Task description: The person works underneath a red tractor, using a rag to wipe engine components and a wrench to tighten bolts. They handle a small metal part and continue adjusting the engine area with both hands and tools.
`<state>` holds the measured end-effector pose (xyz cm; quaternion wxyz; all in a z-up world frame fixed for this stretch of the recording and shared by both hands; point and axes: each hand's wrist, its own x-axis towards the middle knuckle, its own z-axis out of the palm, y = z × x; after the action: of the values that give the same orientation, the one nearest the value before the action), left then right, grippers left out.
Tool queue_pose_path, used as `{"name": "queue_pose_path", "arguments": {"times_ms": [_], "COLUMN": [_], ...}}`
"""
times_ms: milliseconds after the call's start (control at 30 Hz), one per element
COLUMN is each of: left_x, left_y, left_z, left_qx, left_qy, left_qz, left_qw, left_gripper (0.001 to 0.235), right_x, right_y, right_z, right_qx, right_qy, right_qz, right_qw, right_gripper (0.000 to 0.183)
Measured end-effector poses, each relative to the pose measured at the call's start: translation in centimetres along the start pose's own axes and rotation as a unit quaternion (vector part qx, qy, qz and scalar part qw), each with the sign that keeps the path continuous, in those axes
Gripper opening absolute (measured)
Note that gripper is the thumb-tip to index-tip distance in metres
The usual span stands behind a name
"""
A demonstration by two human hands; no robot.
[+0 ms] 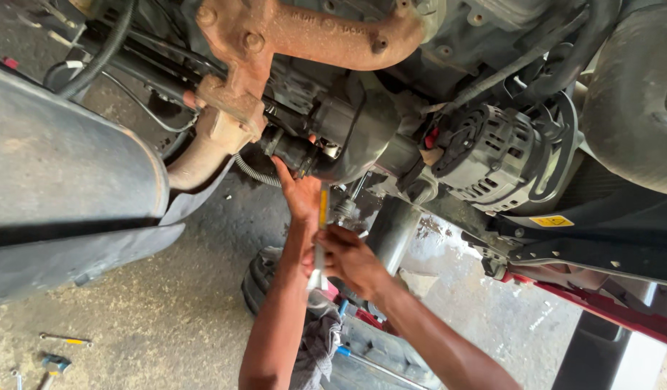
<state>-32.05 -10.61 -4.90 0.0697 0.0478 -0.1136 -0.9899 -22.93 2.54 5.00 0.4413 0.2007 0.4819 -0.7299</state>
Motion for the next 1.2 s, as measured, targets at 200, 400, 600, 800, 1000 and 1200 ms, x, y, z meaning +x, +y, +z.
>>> {"name": "queue_pose_path", "arguments": {"times_ms": [200,400,600,800,1000,1200], "left_x": [0.8,-0.2,-0.3,-0.9,-0.5,0.1], "left_y": [0.0,0.5,1.4,1.4,0.2,0.8], "left_z": [-0.6,0.1,1.7,2.4,0.3,-0.6], "left_qx": [0.023,0.003,0.013,0.017,-0.007,-0.024], "left_qy": [0.046,0.018,0.034,0.06,0.041,0.016], "left_qz": [0.044,0.01,-0.024,-0.043,0.013,-0.018], "left_qw": [0.998,1.0,0.999,0.997,0.999,0.999], "left_gripper": [0.084,0.081,0.08,0.078,0.077,0.081], "right_x": [-0.2,5.4,4.4,1.5,-1.5,2.3], "right_y": [-0.2,6.2,-5.0,-3.5,-1.7,2.3], "right_z": [1.4,-4.4,-18.0,-14.5,-2.2,0.1], "right_qx": [0.074,0.134,-0.526,-0.499,-0.015,0.112], "right_qy": [-0.094,-0.128,0.185,0.135,0.041,-0.099], "right_qz": [-0.039,-0.133,-0.089,-0.112,0.019,-0.038], "right_qw": [0.992,0.974,0.825,0.849,0.999,0.988], "right_gripper": [0.014,0.014,0.051,0.043,0.034,0.023]}}
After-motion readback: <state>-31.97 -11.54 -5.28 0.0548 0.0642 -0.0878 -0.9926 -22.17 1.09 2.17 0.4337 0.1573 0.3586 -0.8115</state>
